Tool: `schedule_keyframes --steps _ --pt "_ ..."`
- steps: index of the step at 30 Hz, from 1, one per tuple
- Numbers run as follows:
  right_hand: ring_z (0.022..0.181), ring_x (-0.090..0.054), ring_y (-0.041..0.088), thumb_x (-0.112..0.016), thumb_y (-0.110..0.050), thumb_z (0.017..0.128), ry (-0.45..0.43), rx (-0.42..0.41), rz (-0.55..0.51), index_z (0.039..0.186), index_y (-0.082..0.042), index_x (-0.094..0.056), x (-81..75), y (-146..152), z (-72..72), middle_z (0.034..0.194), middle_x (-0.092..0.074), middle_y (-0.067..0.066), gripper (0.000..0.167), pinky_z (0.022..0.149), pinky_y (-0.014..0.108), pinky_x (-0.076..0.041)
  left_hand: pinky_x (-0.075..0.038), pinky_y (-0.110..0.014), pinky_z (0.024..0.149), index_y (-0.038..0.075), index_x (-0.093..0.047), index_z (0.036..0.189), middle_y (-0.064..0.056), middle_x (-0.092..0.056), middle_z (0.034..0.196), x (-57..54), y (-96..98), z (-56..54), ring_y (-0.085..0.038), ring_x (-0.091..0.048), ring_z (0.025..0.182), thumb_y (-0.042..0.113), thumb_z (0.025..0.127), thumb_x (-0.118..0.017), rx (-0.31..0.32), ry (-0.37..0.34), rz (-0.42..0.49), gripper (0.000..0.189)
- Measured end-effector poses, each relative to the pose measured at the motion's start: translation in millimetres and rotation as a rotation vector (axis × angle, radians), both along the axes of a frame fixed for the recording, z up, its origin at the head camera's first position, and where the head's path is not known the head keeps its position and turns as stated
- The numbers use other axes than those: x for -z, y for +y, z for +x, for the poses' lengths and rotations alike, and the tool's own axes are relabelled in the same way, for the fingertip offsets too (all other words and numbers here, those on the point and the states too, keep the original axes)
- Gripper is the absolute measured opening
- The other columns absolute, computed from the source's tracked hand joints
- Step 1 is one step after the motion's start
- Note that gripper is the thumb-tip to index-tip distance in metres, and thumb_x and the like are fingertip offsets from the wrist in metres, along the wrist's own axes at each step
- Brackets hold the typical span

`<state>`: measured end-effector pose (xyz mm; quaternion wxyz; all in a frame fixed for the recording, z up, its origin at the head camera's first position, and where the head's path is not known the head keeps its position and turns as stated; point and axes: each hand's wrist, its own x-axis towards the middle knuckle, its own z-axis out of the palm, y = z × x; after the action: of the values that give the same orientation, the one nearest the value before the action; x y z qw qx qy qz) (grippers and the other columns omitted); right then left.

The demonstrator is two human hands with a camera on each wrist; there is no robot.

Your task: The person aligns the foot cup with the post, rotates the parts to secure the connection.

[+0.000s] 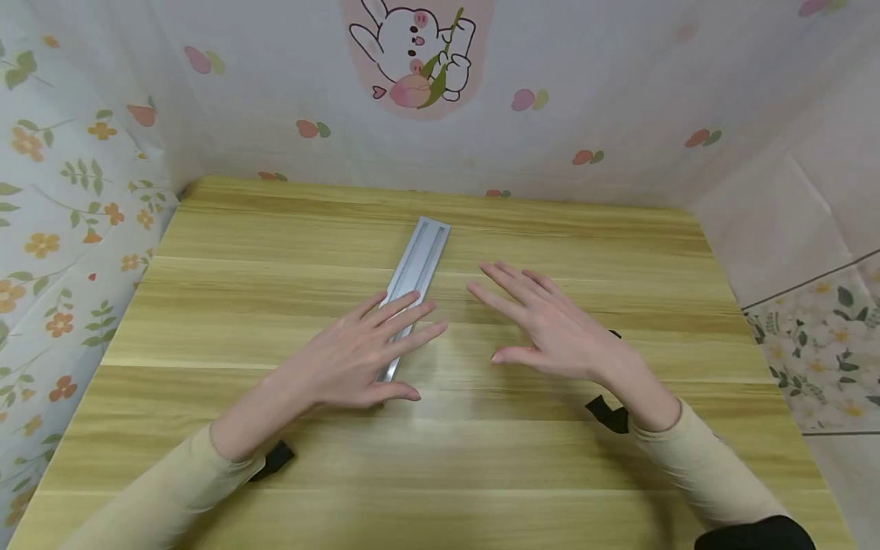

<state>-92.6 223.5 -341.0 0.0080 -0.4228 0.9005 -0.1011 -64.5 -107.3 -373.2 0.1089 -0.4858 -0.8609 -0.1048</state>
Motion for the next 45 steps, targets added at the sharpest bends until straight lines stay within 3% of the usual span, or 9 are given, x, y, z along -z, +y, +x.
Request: schedule_keyframes --steps 8,12,18,25,31,38,45 --pt "0.155 -0.033 0.035 -0.071 -0.051 0.092 -0.035 0.071 -0.039 0.166 -0.029 -0.018 2.2 -8.4 -11.4 0.174 -0.016 0.005 0.094 0.119 0.066 -0.032 -0.044 -0.053 0.117 0.025 -0.03 0.163 -0.006 -0.04 0.165 -1.7 0.6 -7.5 -0.03 -0.045 0.149 0.069 0.092 -0.057 -0.079 -0.043 -0.011 0.087" --pt "0.152 -0.038 0.036 -0.068 -0.05 0.095 -0.062 0.114 -0.075 0.166 -0.03 -0.016 2.5 -12.5 -21.4 0.172 -0.023 0.007 0.09 0.117 0.066 -0.035 -0.045 -0.051 0.116 0.025 -0.03 0.163 -0.007 -0.044 0.163 -2.9 -1.6 -10.9 -0.03 -0.048 0.146 0.071 0.095 -0.052 -0.108 -0.06 -0.016 0.086" --pt "0.151 -0.04 0.036 -0.063 -0.046 0.1 -0.103 0.152 -0.128 0.166 -0.028 -0.019 3.7 -19.1 -34.1 0.17 -0.03 0.01 0.081 0.118 0.063 -0.036 -0.049 -0.048 0.113 0.023 -0.035 0.162 -0.008 -0.05 0.158 -1.9 -2.8 -15.3 -0.03 -0.053 0.141 0.076 0.097 -0.039 -0.116 -0.031 0.018 0.083" --pt "0.153 -0.037 0.033 -0.058 -0.047 0.103 -0.185 0.241 -0.178 0.165 -0.034 -0.021 2.6 -29.1 -40.4 0.169 -0.033 0.003 0.073 0.122 0.059 -0.033 -0.055 -0.049 0.104 0.025 -0.045 0.157 -0.007 -0.056 0.152 -1.0 -5.1 -19.1 -0.031 -0.059 0.134 0.076 0.095 -0.044 -0.147 -0.04 0.037 0.08" --pt "0.154 -0.036 0.033 -0.056 -0.052 0.102 -0.235 0.31 -0.207 0.164 -0.034 -0.024 5.2 -38.6 -44.3 0.168 -0.035 0.005 0.071 0.122 0.06 -0.033 -0.06 -0.048 0.091 0.026 -0.046 0.156 -0.007 -0.063 0.143 -3.2 -6.8 -21.9 -0.031 -0.063 0.128 0.071 0.092 -0.057 -0.25 -0.129 0.009 0.078" --pt "0.154 -0.036 0.032 -0.056 -0.048 0.103 -0.271 0.328 -0.246 0.163 -0.028 -0.029 9.1 -51.7 -53.9 0.167 -0.037 0.005 0.069 0.124 0.058 -0.032 -0.062 -0.046 0.076 0.026 -0.05 0.153 -0.006 -0.07 0.13 -2.8 -11.6 -25.3 -0.029 -0.066 0.121 0.071 0.092 -0.056 -0.367 -0.198 -0.005 0.077" --pt "0.151 -0.04 0.033 -0.06 -0.043 0.102 -0.333 0.384 -0.296 0.162 -0.018 -0.034 9.7 -67.2 -69.7 0.165 -0.039 0.008 0.069 0.121 0.057 -0.036 -0.061 -0.042 0.069 0.024 -0.053 0.151 -0.008 -0.072 0.126 -0.7 -14.4 -28.3 -0.029 -0.069 0.116 0.069 0.093 -0.057 -0.419 -0.227 0.02 0.074"
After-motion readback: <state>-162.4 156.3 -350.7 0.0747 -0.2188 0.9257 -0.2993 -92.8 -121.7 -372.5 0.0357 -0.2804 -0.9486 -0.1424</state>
